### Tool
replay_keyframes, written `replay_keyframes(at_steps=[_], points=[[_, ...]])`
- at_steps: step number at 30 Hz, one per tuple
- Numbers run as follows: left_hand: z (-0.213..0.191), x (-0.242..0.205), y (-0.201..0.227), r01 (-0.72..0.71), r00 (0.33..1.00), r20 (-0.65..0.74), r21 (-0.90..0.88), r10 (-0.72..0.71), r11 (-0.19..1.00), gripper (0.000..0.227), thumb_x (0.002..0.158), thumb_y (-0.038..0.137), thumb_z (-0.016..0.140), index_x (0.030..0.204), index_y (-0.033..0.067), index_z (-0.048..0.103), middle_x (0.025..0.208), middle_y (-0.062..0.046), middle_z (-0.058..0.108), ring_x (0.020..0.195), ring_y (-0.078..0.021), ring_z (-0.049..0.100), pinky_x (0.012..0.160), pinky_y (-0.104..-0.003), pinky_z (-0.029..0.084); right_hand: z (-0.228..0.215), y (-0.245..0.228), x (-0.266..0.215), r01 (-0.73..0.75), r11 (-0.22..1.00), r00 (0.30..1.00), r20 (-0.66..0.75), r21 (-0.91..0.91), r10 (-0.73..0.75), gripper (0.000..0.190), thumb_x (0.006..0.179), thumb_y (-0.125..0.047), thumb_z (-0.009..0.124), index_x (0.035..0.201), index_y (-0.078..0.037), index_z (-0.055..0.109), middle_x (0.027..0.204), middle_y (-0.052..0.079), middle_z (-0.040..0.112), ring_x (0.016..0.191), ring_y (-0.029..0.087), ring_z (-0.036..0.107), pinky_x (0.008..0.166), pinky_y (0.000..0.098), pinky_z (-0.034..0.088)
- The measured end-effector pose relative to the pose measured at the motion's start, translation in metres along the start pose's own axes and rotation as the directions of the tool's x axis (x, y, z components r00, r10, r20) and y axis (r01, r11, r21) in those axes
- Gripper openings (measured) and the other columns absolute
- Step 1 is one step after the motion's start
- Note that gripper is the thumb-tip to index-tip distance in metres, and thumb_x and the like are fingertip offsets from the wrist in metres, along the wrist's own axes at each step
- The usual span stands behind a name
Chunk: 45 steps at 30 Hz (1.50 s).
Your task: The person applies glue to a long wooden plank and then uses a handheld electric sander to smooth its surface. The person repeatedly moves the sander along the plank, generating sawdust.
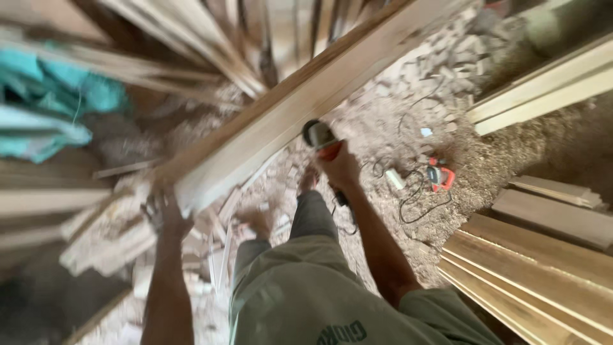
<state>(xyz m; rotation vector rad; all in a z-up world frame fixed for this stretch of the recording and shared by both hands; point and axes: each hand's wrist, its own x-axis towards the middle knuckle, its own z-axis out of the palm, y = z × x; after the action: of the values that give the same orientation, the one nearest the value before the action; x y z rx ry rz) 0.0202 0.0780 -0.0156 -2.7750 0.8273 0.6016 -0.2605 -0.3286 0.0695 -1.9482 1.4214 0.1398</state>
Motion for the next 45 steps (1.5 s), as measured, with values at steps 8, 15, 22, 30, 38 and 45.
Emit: replay_keyframes(at_steps=[8,15,22,30,38,45], points=[[-0.024,0.022,-0.018,-0.101,0.988,-0.116,0.008,0.101,0.995,0.121,0.065,0.054,0.082,0.166,0.0233,0.022,0.172,-0.012,0.028,0.156,-0.036,0.03,0.126,-0.064,0.022,-0.02,-0.034,-0.024,0.078,0.984,0.996,0.03,0.159,-0.084,0.068,0.074,-0.042,0.082,0.124,-0.007,0.05,0.099,0.019,0.073,0.086,0.033,0.072,0.077,0.0439,0.056],[-0.029,0.021,-0.019,0.002,1.0,-0.015,0.049,-0.001,0.999,0.114,0.073,0.055,0.081,0.165,0.0273,0.02,0.173,-0.006,0.02,0.159,-0.0312,0.021,0.127,-0.067,0.006,-0.007,-0.045,-0.028,0.16,0.954,0.986,-0.005,0.255,-0.165,0.067,0.073,-0.042,0.081,0.12,-0.007,0.049,0.099,0.015,0.072,0.081,0.029,0.074,0.073,0.0411,0.061],[0.022,-0.059,0.014,-0.037,0.913,-0.385,-0.403,-0.133,0.914,0.117,0.076,0.051,0.079,0.165,0.0115,0.014,0.165,-0.02,0.022,0.15,-0.039,0.024,0.116,-0.063,0.016,0.047,-0.085,-0.048,0.271,0.961,0.95,0.145,0.054,-0.276,0.072,0.077,-0.034,0.081,0.131,-0.006,0.042,0.096,0.017,0.073,0.075,0.03,0.074,0.071,0.0433,0.06],[0.034,-0.176,0.12,0.168,0.978,0.166,-0.986,0.126,-0.012,0.11,0.076,0.04,0.085,0.156,0.0082,0.017,0.142,-0.025,0.048,0.127,-0.0332,0.052,0.098,-0.048,0.047,0.167,-0.173,-0.11,0.675,0.731,0.695,0.414,-0.094,-0.589,0.068,0.078,-0.03,0.084,0.126,0.001,0.047,0.095,0.023,0.073,0.08,0.034,0.075,0.07,0.0487,0.062],[0.068,-0.103,0.134,-0.083,0.877,-0.237,-0.932,-0.418,0.354,0.088,0.089,0.037,0.08,0.152,-0.001,0.032,0.136,-0.025,0.058,0.121,-0.0324,0.062,0.099,-0.046,0.055,0.232,-0.226,-0.159,0.839,0.532,0.501,0.553,-0.12,-0.666,0.069,0.077,-0.029,0.084,0.125,0.003,0.047,0.093,0.024,0.074,0.074,0.035,0.076,0.066,0.0475,0.063],[0.017,-0.082,0.164,-0.057,0.874,-0.166,-0.968,-0.457,0.243,0.087,0.085,0.045,0.083,0.144,-0.0017,0.039,0.127,-0.024,0.061,0.112,-0.0339,0.063,0.092,-0.047,0.055,0.222,-0.222,-0.124,0.772,0.614,0.578,0.586,-0.166,-0.568,0.073,0.077,-0.031,0.086,0.129,0.0,0.044,0.094,0.023,0.073,0.074,0.032,0.075,0.067,0.0473,0.062]])
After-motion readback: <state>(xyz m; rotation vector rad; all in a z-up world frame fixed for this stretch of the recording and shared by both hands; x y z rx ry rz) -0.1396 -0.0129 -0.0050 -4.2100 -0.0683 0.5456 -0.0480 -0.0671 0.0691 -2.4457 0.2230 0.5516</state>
